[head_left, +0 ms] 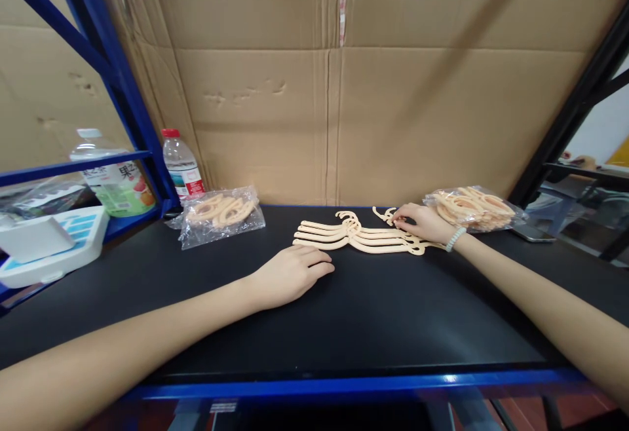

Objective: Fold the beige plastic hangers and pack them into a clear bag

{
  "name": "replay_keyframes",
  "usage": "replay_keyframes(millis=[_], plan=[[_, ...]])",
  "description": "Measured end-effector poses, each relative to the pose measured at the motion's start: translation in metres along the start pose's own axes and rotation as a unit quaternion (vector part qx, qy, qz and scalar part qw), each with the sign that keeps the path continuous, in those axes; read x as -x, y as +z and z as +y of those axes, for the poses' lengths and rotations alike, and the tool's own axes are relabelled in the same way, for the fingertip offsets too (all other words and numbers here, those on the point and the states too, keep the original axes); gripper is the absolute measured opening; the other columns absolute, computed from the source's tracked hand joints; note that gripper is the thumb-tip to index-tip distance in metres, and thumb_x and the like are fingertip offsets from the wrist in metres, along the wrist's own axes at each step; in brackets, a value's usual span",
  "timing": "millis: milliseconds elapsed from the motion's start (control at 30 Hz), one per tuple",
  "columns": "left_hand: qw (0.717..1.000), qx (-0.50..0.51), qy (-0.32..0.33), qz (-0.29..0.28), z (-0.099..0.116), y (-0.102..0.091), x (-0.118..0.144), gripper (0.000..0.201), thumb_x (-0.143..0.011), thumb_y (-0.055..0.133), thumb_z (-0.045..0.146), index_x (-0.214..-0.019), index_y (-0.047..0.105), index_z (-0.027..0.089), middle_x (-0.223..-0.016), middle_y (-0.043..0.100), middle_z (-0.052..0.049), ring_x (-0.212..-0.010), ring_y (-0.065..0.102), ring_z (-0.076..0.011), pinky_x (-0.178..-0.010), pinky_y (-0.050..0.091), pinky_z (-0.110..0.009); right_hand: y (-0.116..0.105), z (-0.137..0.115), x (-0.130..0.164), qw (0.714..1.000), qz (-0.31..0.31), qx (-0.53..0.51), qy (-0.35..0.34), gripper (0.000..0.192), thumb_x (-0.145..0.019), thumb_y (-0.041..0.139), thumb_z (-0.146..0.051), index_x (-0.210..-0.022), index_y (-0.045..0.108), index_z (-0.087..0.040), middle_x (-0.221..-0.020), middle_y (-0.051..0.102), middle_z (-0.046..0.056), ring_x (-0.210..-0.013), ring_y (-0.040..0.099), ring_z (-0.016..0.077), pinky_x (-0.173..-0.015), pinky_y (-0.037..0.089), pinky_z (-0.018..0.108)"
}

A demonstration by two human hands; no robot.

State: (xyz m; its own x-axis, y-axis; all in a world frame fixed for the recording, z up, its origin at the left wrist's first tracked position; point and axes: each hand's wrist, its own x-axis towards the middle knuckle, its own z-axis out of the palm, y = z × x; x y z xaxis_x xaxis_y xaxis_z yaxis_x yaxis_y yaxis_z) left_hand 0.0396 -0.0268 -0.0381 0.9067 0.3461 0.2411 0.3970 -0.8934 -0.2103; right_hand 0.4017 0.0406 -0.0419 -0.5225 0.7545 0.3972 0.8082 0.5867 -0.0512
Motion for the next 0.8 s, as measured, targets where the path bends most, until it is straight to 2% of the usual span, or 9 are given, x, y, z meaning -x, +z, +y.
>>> replay_keyframes(millis=[133,233,367,433,500,567,600,733,800], plan=[[0.999,0.044,-0.012,0.021,-0.003,0.002,0.002,0.030,-0.092,0.038,0.015,-0.113,0.059,0.017,-0.117,0.062,-0.007,-0.106,0.057,-0.0201,-0.092,0.046,-0.034,0.002,0.001,0.001,0.997,0.080,0.006,-0.017,0.025,-0.090,0.044,-0.031,-0.089,0.065,-0.017,-0.097,0.061,0.011,-0.094,0.055,0.0229,-0.085,0.047,0.038],[0.998,0.053,-0.012,0.039,-0.005,0.003,0.004,0.029,-0.092,0.038,0.016,-0.111,0.060,0.017,-0.115,0.062,-0.008,-0.105,0.058,-0.0208,-0.091,0.046,-0.035,-0.001,0.000,0.000,0.987,0.160,0.017,0.007,0.024,-0.089,0.048,-0.032,-0.086,0.066,-0.017,-0.089,0.057,0.009,-0.084,0.056,0.0211,-0.077,0.049,0.037],[0.996,0.069,-0.011,0.055,-0.003,0.002,0.004,0.027,-0.091,0.040,0.017,-0.109,0.060,0.017,-0.113,0.063,-0.008,-0.104,0.057,-0.0221,-0.091,0.045,-0.037,-0.018,-0.009,-0.001,0.960,0.273,0.015,0.063,0.023,-0.086,0.054,-0.036,-0.084,0.068,-0.018,-0.079,0.051,0.006,-0.067,0.052,0.0172,-0.062,0.048,0.033],[0.992,0.110,-0.022,0.066,0.003,0.000,0.004,0.026,-0.090,0.041,0.017,-0.108,0.060,0.017,-0.111,0.063,-0.008,-0.103,0.057,-0.0219,-0.090,0.045,-0.037,-0.029,-0.018,-0.002,0.941,0.322,-0.017,0.098,0.021,-0.084,0.057,-0.036,-0.084,0.069,-0.019,-0.075,0.052,0.004,-0.063,0.051,0.0162,-0.059,0.047,0.032],[0.976,0.192,-0.058,0.080,0.012,-0.002,0.002,0.027,-0.087,0.045,0.016,-0.110,0.059,0.018,-0.110,0.064,-0.008,-0.101,0.058,-0.0209,-0.090,0.046,-0.037,-0.039,-0.033,-0.002,0.922,0.351,-0.098,0.131,0.019,-0.082,0.060,-0.035,-0.085,0.069,-0.019,-0.074,0.058,0.004,-0.064,0.055,0.0161,-0.060,0.048,0.032],[0.933,0.323,-0.128,0.090,0.023,-0.004,0.000,0.030,-0.084,0.050,0.016,-0.113,0.058,0.018,-0.110,0.063,-0.008,-0.100,0.059,-0.0200,-0.088,0.048,-0.036,-0.046,-0.055,-0.001,0.899,0.352,-0.214,0.152,0.018,-0.080,0.063,-0.034,-0.087,0.068,-0.019,-0.074,0.063,0.004,-0.067,0.059,0.0161,-0.061,0.050,0.030],[0.896,0.400,-0.171,0.089,0.029,-0.004,-0.001,0.030,-0.083,0.052,0.017,-0.112,0.057,0.018,-0.110,0.063,-0.008,-0.099,0.059,-0.0199,-0.087,0.049,-0.035,-0.047,-0.068,0.001,0.886,0.342,-0.270,0.156,0.018,-0.080,0.064,-0.034,-0.088,0.067,-0.019,-0.074,0.064,0.004,-0.067,0.060,0.0157,-0.061,0.050,0.029],[0.693,0.655,-0.293,0.067,0.046,-0.007,-0.005,0.038,-0.080,0.061,0.025,-0.116,0.053,0.017,-0.115,0.059,-0.011,-0.100,0.061,-0.0213,-0.087,0.051,-0.038,-0.038,-0.128,0.010,0.849,0.208,-0.466,0.135,0.021,-0.076,0.070,-0.035,-0.086,0.064,-0.017,-0.071,0.066,0.004,-0.066,0.063,0.0149,-0.058,0.053,0.026],[0.621,0.714,-0.306,0.100,0.049,-0.007,-0.007,0.044,-0.079,0.066,0.030,-0.119,0.051,0.018,-0.120,0.056,-0.011,-0.097,0.062,-0.0202,-0.086,0.052,-0.038,-0.028,-0.154,0.016,0.816,0.116,-0.550,0.135,0.023,-0.075,0.070,-0.035,-0.086,0.062,-0.016,-0.074,0.068,0.004,-0.068,0.065,0.0154,-0.058,0.055,0.026]])
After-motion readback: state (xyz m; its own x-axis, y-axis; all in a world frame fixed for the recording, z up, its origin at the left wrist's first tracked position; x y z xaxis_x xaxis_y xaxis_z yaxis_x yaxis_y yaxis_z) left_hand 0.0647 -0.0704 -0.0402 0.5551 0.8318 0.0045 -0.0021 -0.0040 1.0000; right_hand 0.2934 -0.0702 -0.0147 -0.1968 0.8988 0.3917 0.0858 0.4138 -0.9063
